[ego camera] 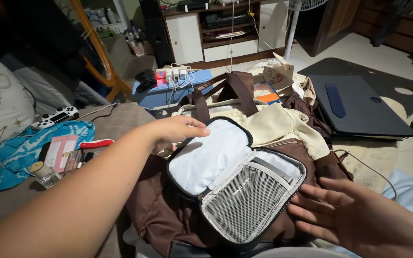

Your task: The person packs a brown and cream backpack with daily essentials. They place a small black pouch, a white earbud case, a black mouse, a black wallet, and a white charging cable into the bag's compartments.

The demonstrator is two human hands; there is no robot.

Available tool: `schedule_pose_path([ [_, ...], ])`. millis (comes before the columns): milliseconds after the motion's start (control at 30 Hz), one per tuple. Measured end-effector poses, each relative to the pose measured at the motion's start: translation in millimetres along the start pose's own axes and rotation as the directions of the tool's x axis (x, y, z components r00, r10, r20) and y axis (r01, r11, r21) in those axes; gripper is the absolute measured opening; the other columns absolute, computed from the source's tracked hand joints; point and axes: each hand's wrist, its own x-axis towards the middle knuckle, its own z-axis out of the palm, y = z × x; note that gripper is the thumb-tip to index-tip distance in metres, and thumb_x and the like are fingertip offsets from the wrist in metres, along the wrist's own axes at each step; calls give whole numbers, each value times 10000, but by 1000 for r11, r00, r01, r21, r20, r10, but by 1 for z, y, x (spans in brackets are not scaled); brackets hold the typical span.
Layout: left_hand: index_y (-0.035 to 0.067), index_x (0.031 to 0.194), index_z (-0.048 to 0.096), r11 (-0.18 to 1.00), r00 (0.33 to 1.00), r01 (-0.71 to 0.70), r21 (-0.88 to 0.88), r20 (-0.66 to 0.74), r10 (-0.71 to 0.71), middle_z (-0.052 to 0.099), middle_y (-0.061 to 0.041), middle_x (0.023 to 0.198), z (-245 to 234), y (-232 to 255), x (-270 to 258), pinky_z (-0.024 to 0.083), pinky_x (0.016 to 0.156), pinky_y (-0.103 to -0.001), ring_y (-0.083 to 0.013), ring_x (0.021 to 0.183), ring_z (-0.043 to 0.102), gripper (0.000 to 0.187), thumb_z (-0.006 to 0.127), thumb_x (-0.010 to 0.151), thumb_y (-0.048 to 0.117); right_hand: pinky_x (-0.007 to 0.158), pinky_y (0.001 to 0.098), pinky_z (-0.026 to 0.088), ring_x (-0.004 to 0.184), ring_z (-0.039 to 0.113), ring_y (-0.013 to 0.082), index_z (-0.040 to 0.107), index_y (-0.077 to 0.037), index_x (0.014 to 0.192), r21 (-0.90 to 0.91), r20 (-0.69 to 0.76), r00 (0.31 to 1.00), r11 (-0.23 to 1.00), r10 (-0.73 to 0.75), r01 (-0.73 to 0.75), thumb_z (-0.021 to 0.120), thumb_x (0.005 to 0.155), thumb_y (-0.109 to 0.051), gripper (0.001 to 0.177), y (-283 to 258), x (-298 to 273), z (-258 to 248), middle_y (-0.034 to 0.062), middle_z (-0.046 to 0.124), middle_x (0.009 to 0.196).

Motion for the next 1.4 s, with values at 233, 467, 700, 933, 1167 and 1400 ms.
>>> schedule_pose_path([
  [233, 134, 1486, 438, 993, 993, 117, 5, 8, -117, 596, -141, 1431, 12, 0, 0, 578, 928, -510, -278, 1232, 651, 876, 821, 751, 417, 1063, 408, 520, 1064, 648, 248, 579, 15, 1250, -131, 104, 986, 981, -127, 140, 499, 1043, -263, 356, 3, 12, 2, 141, 657, 1151],
  [467, 136, 1378, 607, 986, 1000, 8, 169, -9, -6, 729, -128, 1253, 10, 1, -19, 576, 845, -441, -283, 1089, 719, 700, 736, 799, 507, 916, 375, 623, 868, 660, 187, 621, 55, 1112, -262, 156, 946, 912, -283, 316, 640, 974, -199, 290, -11, 74, -16, 109, 657, 992],
  [700, 149, 1331, 660, 971, 987, 21, -240, -153, -59, 755, -86, 1218, 41, -22, -59, 529, 876, -483, -232, 1069, 695, 666, 648, 799, 549, 687, 305, 494, 802, 589, 173, 735, -7, 1079, -449, 201, 797, 670, -570, 592, 674, 956, -260, 288, -79, 114, -5, 48, 673, 913],
  [933, 71, 1377, 555, 782, 931, -89, -616, -331, -155, 687, -105, 1304, 108, -50, -71, 488, 994, -403, -215, 1179, 640, 616, 678, 895, 434, 770, 371, 528, 885, 649, 209, 729, -29, 1259, -595, 141, 723, 526, -676, 608, 641, 1004, -253, 350, -82, 150, 14, 129, 738, 1019],
  [1167, 16, 1267, 635, 848, 914, -95, -521, -384, -134, 764, -146, 1160, 104, -51, -67, 562, 917, -392, -253, 1055, 731, 558, 708, 862, 392, 795, 325, 548, 888, 713, 198, 731, -5, 1231, -577, 211, 533, 335, -820, 745, 653, 976, -243, 356, -66, 176, 1, 132, 789, 1027],
  [1400, -1, 1325, 564, 983, 739, -58, 177, -654, 161, 660, -216, 1239, 84, -41, -77, 498, 959, -402, -329, 1163, 631, 736, 837, 771, 400, 932, 395, 556, 1143, 692, 237, 649, -86, 1377, -529, 233, 759, 575, -608, 624, 609, 1001, -275, 423, -88, 120, -4, 125, 752, 1255],
])
